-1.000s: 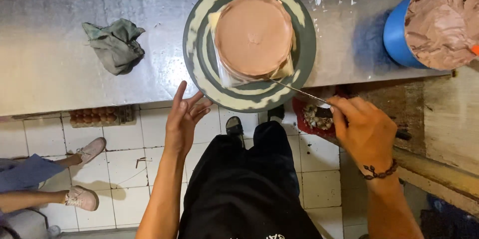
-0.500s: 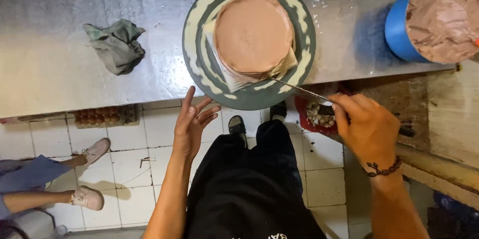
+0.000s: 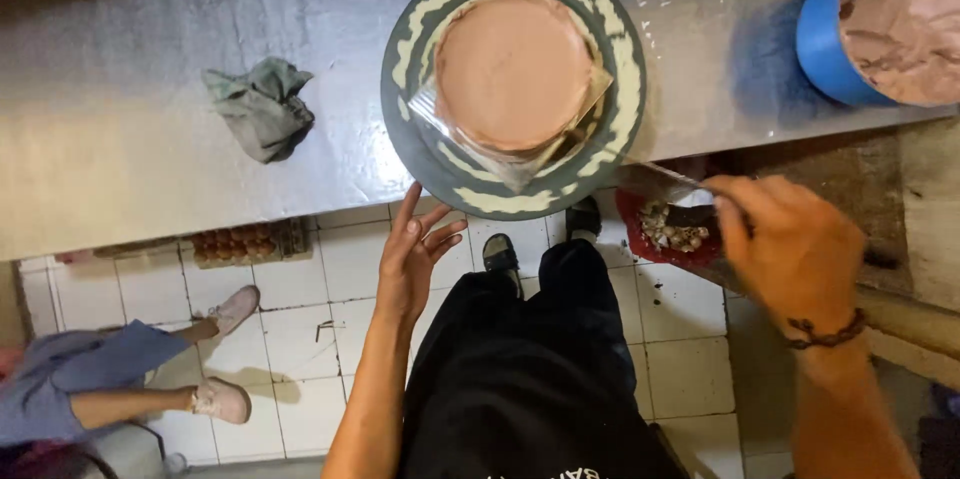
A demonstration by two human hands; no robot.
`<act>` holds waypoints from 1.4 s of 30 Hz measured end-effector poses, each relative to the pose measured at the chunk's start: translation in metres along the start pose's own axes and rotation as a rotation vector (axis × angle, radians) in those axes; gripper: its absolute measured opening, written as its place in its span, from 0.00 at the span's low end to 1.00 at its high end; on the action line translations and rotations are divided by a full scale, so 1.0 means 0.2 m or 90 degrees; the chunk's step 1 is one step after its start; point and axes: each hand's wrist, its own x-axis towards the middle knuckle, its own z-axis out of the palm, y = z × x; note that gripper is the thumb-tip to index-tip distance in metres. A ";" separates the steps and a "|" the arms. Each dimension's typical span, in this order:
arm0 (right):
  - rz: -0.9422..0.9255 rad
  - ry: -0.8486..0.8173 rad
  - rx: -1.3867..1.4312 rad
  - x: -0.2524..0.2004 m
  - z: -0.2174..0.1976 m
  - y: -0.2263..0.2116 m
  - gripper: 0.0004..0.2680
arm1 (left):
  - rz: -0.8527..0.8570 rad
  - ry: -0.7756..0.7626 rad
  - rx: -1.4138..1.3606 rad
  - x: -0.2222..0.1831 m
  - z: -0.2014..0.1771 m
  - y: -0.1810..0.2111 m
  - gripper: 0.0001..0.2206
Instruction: Applying and smoothing chocolate frosting onto a cake using a spatula.
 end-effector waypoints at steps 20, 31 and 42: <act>0.729 0.159 0.473 -0.63 0.31 0.94 0.09 | -0.113 -0.048 -0.033 0.16 -0.05 -0.15 0.31; 0.380 0.264 0.043 -0.01 0.38 0.59 0.08 | -0.191 0.039 0.008 0.12 -0.04 -0.18 0.25; 0.459 0.278 0.140 -0.57 0.47 0.33 0.09 | 0.020 0.115 0.035 0.30 -0.16 -0.18 0.22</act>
